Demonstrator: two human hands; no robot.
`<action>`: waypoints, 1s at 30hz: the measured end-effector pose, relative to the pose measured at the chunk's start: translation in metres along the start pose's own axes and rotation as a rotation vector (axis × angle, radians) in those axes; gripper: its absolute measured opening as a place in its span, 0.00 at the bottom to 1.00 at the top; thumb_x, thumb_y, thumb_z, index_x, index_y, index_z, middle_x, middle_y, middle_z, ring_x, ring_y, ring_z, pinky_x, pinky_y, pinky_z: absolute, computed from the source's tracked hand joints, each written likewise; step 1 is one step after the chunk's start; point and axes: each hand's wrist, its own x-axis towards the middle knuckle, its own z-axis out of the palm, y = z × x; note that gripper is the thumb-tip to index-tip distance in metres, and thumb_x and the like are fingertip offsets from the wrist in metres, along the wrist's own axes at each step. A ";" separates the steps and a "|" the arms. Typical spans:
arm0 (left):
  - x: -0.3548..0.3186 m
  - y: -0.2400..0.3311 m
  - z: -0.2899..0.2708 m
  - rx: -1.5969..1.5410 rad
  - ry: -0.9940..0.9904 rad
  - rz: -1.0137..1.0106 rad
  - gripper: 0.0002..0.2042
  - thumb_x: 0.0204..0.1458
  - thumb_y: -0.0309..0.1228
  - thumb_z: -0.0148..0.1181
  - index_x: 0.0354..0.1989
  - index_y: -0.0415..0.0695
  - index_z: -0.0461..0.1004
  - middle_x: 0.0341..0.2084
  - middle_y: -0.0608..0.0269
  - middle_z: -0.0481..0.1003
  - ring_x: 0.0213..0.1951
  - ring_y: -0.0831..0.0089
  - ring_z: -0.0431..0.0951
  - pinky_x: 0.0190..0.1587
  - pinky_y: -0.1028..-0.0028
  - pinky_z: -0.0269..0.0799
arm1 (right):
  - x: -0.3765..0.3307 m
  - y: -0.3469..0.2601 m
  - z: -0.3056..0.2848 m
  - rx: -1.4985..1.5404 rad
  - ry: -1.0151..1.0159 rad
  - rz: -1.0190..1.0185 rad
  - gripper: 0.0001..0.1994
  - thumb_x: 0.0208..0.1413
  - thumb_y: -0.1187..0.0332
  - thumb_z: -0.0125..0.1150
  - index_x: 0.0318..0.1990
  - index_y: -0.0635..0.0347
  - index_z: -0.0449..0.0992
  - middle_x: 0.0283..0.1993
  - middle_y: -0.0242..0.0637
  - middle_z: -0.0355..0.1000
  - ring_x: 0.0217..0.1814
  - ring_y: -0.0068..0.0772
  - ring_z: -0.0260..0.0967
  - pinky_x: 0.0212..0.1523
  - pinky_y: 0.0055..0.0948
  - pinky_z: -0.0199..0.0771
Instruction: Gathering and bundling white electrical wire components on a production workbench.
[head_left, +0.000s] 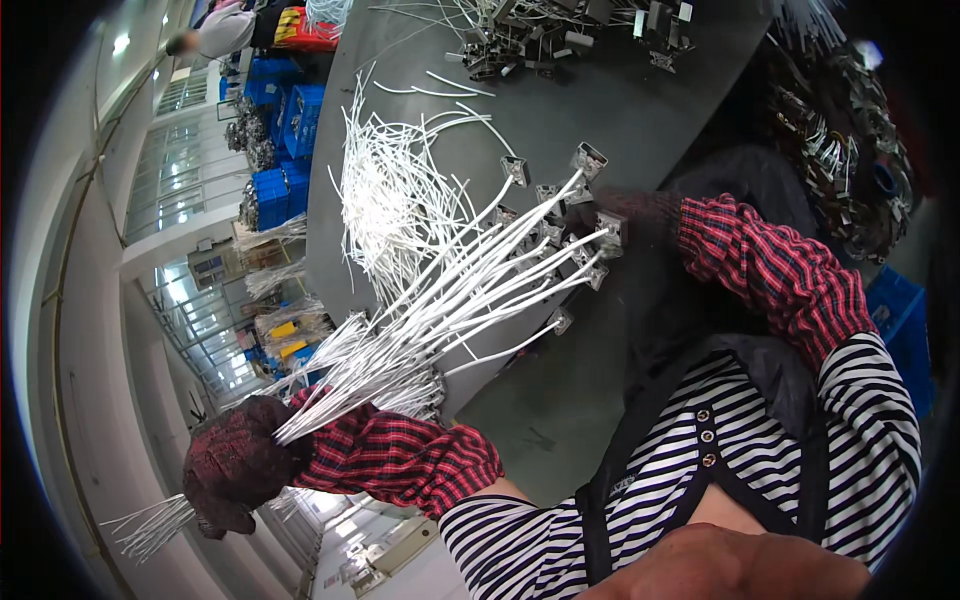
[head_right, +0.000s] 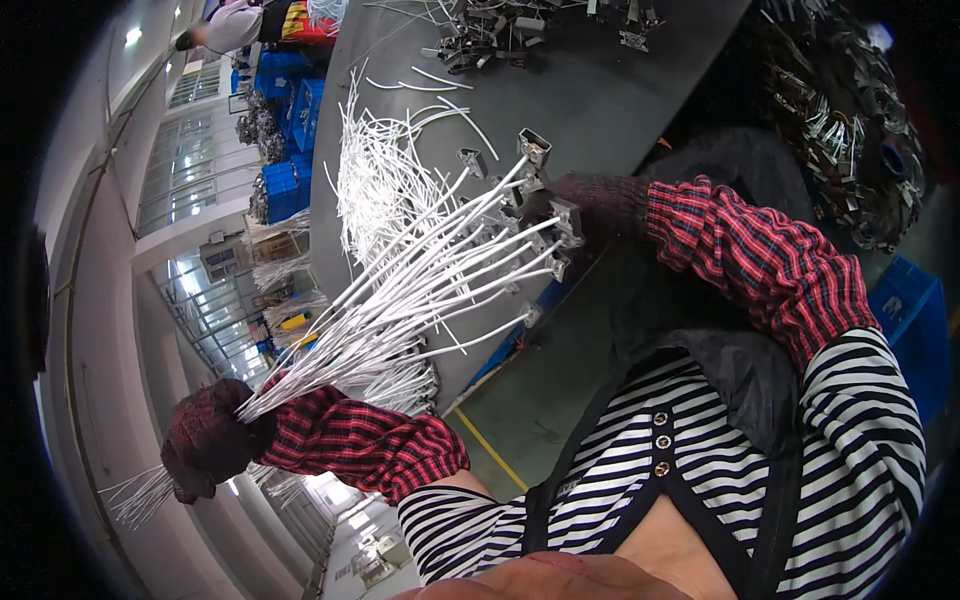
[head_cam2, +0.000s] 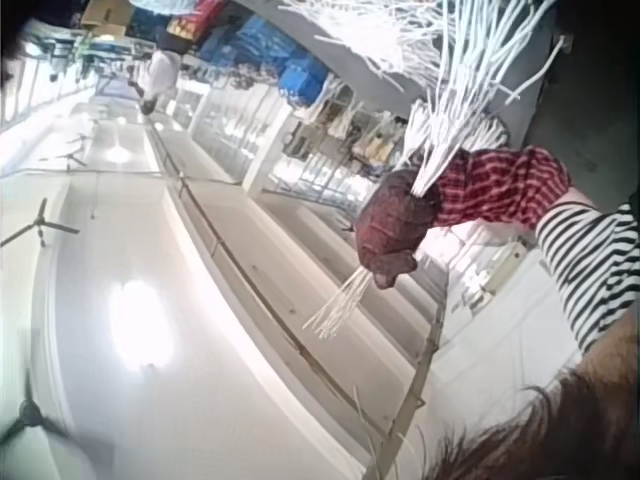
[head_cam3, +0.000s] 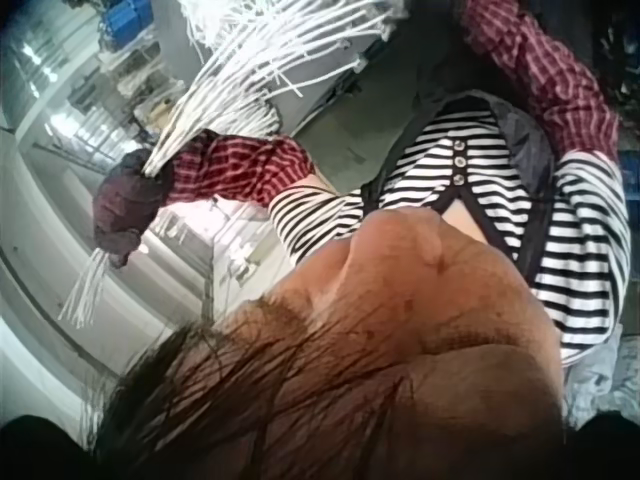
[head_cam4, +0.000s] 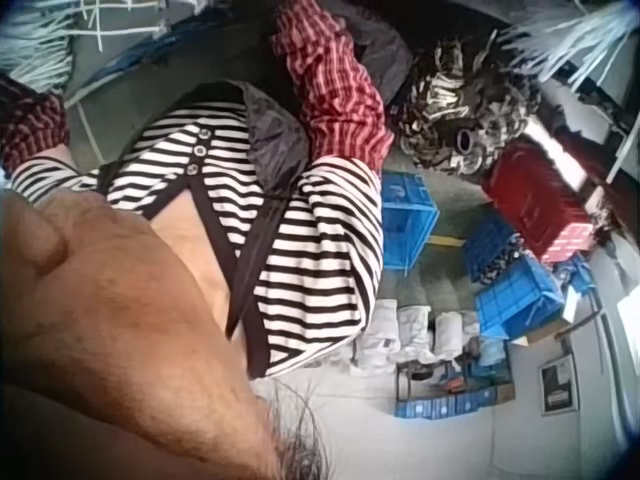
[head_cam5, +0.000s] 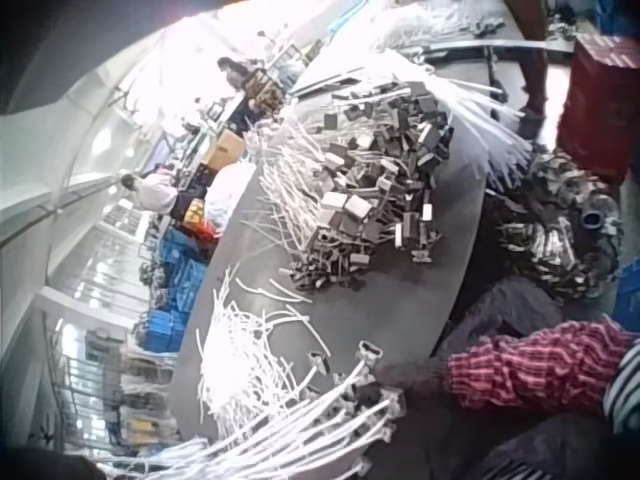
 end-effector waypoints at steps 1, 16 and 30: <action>-0.001 0.001 0.001 0.001 0.000 0.001 0.18 0.59 0.47 0.46 0.17 0.56 0.62 0.09 0.74 0.58 0.10 0.79 0.55 0.16 0.75 0.49 | 0.001 0.000 0.001 -0.001 -0.005 0.001 0.23 0.51 0.62 0.63 0.55 0.59 0.72 0.44 0.46 0.74 0.45 0.46 0.75 0.45 0.40 0.75; 0.003 -0.005 0.012 0.007 -0.024 -0.024 0.19 0.61 0.47 0.42 0.17 0.56 0.62 0.09 0.74 0.57 0.10 0.78 0.55 0.16 0.75 0.49 | -0.006 -0.007 0.011 0.021 -0.019 0.047 0.21 0.53 0.62 0.62 0.53 0.62 0.73 0.41 0.43 0.75 0.41 0.41 0.75 0.42 0.38 0.75; 0.030 -0.049 0.010 -0.119 0.031 -0.040 0.19 0.58 0.47 0.46 0.16 0.55 0.63 0.09 0.73 0.60 0.09 0.79 0.56 0.15 0.75 0.53 | -0.006 -0.028 -0.053 0.682 0.618 0.729 0.20 0.56 0.61 0.62 0.51 0.65 0.75 0.36 0.36 0.75 0.36 0.29 0.74 0.37 0.32 0.75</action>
